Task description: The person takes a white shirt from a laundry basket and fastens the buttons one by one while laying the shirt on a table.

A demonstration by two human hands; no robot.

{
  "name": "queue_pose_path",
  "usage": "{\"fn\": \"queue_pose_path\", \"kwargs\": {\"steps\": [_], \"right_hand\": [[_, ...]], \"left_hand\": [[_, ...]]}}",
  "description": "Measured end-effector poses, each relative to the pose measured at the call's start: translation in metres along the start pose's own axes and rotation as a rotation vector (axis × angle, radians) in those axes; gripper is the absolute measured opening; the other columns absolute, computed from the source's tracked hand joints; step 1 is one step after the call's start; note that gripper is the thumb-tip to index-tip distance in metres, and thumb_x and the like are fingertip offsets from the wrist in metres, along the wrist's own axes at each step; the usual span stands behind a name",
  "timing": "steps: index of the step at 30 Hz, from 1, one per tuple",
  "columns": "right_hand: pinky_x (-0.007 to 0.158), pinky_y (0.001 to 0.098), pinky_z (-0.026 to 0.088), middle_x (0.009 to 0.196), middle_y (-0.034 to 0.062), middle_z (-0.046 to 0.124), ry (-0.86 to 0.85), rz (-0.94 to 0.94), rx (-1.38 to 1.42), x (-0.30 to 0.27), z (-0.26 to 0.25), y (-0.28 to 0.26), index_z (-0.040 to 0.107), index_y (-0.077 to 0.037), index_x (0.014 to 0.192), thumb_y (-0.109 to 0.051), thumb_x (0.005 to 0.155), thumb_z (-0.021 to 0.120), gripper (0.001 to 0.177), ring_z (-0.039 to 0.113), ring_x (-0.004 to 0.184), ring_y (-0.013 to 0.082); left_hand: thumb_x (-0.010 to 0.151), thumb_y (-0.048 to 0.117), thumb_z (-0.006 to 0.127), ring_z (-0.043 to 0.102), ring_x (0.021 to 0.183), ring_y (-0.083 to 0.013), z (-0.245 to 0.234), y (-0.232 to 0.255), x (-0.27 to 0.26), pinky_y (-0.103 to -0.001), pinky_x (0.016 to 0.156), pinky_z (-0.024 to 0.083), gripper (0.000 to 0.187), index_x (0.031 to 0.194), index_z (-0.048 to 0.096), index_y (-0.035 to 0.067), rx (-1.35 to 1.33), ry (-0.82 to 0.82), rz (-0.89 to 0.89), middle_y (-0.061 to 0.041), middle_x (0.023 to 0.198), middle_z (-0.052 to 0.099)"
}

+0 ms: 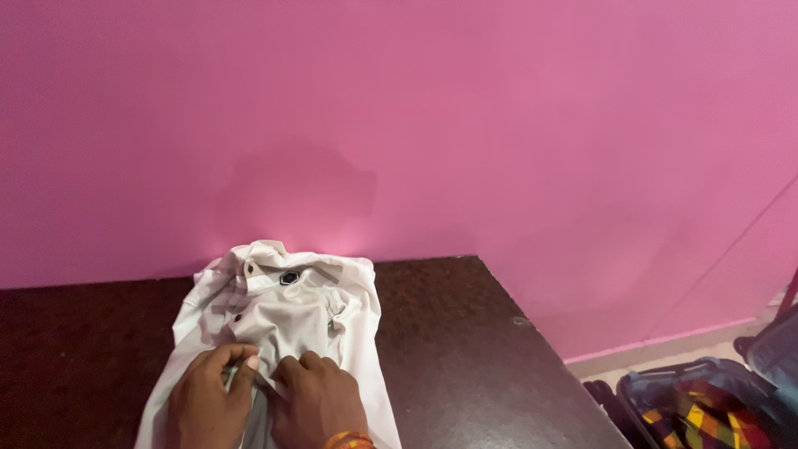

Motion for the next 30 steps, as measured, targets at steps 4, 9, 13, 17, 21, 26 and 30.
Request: {"fn": "queue_pose_path", "kwargs": {"steps": [4, 9, 13, 17, 21, 26, 30], "right_hand": [[0.079, 0.0476, 0.052, 0.092, 0.0129, 0.065, 0.021, -0.026, -0.002, 0.002, 0.002, -0.002, 0.067, -0.009, 0.099, -0.018, 0.086, 0.072, 0.017, 0.066, 0.090, 0.0363], [0.079, 0.0471, 0.051, 0.098, 0.0115, 0.065, 0.003, 0.052, -0.069, -0.002, 0.027, 0.020, 0.067, -0.012, 0.103, -0.019, 0.086, 0.073, 0.019, 0.064, 0.095, 0.0343], [0.073, 0.0467, 0.051, 0.099, 0.0070, 0.068, 0.131, -0.028, -0.073, -0.013, 0.042, 0.034, 0.071, -0.016, 0.105, -0.018, 0.081, 0.075, 0.024, 0.065, 0.096, 0.0306], [0.076, 0.0450, 0.054, 0.090, 0.0045, 0.069, 0.195, 0.028, -0.043, -0.013, 0.043, 0.043, 0.072, -0.018, 0.096, -0.019, 0.085, 0.074, 0.012, 0.066, 0.090, 0.0293], [0.075, 0.0452, 0.054, 0.090, 0.0069, 0.070, 0.176, 0.037, 0.010, -0.019, 0.034, 0.043, 0.072, -0.018, 0.099, -0.019, 0.088, 0.071, 0.011, 0.065, 0.085, 0.0313], [0.076, 0.0508, 0.052, 0.092, 0.0086, 0.069, 0.062, 0.183, -0.017, -0.006, 0.035, 0.049, 0.072, -0.020, 0.098, -0.028, 0.092, 0.069, 0.011, 0.065, 0.087, 0.0340], [0.080, 0.0478, 0.053, 0.092, 0.0108, 0.073, 0.094, 0.287, 0.095, -0.007, 0.010, 0.038, 0.074, -0.018, 0.100, -0.028, 0.087, 0.069, 0.017, 0.070, 0.090, 0.0343]], "left_hand": [[0.088, 0.031, 0.071, 0.072, 0.092, -0.0252, -0.004, 0.006, 0.008, -0.040, 0.085, 0.055, 0.023, 0.104, 0.079, 0.017, -0.062, 0.029, 0.120, -0.006, 0.102, 0.075], [0.088, 0.031, 0.070, 0.073, 0.093, -0.0246, -0.001, 0.002, 0.014, -0.040, 0.084, 0.056, 0.023, 0.104, 0.079, 0.016, -0.084, -0.023, 0.085, -0.006, 0.101, 0.076], [0.089, 0.032, 0.070, 0.073, 0.093, -0.0248, 0.002, 0.003, 0.022, -0.040, 0.086, 0.056, 0.024, 0.105, 0.079, 0.016, -0.065, -0.026, 0.087, -0.005, 0.102, 0.077], [0.089, 0.029, 0.070, 0.073, 0.096, -0.0237, 0.005, -0.001, 0.025, -0.041, 0.086, 0.056, 0.024, 0.106, 0.079, 0.015, -0.116, -0.041, 0.073, -0.006, 0.105, 0.077], [0.087, 0.021, 0.068, 0.071, 0.104, -0.0262, 0.026, -0.029, 0.030, -0.039, 0.091, 0.058, 0.030, 0.115, 0.075, 0.013, -0.224, -0.176, 0.006, -0.009, 0.117, 0.073], [0.071, 0.007, 0.076, 0.052, 0.131, -0.0281, 0.041, -0.049, 0.040, -0.043, 0.109, 0.038, 0.087, 0.149, 0.040, 0.016, -0.183, -0.367, 0.176, -0.013, 0.140, 0.055], [0.064, 0.019, 0.085, 0.059, 0.127, -0.0238, -0.004, -0.022, 0.003, -0.045, 0.115, 0.039, 0.074, 0.133, 0.058, 0.024, 0.332, -0.162, 0.063, -0.004, 0.126, 0.063]]}}
Point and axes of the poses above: each hand's wrist, its own x-axis towards the middle knuckle, its own z-axis out of the palm, y = z × x, the point moved 7 cm from there along x, towards the middle knuckle
